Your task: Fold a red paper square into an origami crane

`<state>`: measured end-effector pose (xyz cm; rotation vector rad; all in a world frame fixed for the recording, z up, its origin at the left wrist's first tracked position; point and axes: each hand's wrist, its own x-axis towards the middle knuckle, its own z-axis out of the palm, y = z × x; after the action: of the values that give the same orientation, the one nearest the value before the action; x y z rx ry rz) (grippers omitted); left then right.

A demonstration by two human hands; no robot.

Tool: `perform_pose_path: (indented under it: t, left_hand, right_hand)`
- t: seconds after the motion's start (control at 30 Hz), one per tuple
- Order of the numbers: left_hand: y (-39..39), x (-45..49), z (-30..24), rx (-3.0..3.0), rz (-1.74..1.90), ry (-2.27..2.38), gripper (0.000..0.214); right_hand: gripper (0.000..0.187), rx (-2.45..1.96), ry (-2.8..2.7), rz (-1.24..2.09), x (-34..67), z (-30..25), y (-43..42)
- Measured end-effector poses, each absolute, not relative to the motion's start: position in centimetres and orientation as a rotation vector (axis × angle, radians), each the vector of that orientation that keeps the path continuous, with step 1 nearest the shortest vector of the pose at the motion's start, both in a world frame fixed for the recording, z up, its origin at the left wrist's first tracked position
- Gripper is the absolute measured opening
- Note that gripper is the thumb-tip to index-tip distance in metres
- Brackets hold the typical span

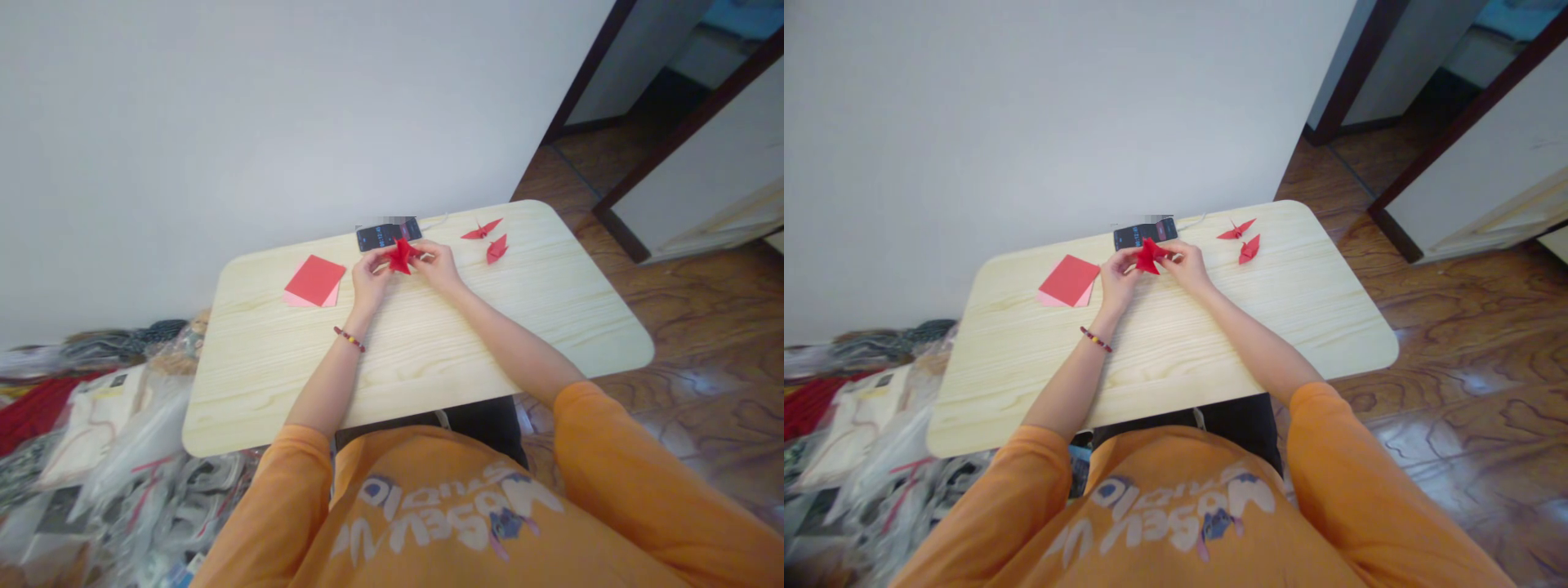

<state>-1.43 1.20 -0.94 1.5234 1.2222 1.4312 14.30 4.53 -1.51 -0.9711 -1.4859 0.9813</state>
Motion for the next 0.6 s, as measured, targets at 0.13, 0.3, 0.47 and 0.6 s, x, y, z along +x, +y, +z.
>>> perform_pose_path:
  t: [0.13, 0.3, 0.47, 0.6]
  left_hand:
    - [0.81, -1.23, -0.52, 1.539, 1.449, 1.182, 0.029]
    - [0.66, -1.01, -0.27, 1.469, 1.504, 1.194, 0.02]
    - [0.73, -0.99, -0.13, 1.448, 1.534, 1.28, 0.016]
    - [0.9, -0.97, -0.38, 1.419, 1.546, 1.277, 0.015]
  right_hand:
    - [0.021, -0.976, -1.484, 0.974, 14.33, -1.64, 4.69]
    - [0.024, -0.987, -1.48, 0.978, 14.19, -1.25, 4.39]
    - [0.027, -0.972, -1.483, 1.031, 13.91, -0.81, 3.94]
    - [0.028, -0.941, -1.447, 1.096, 13.9, -0.66, 3.9]
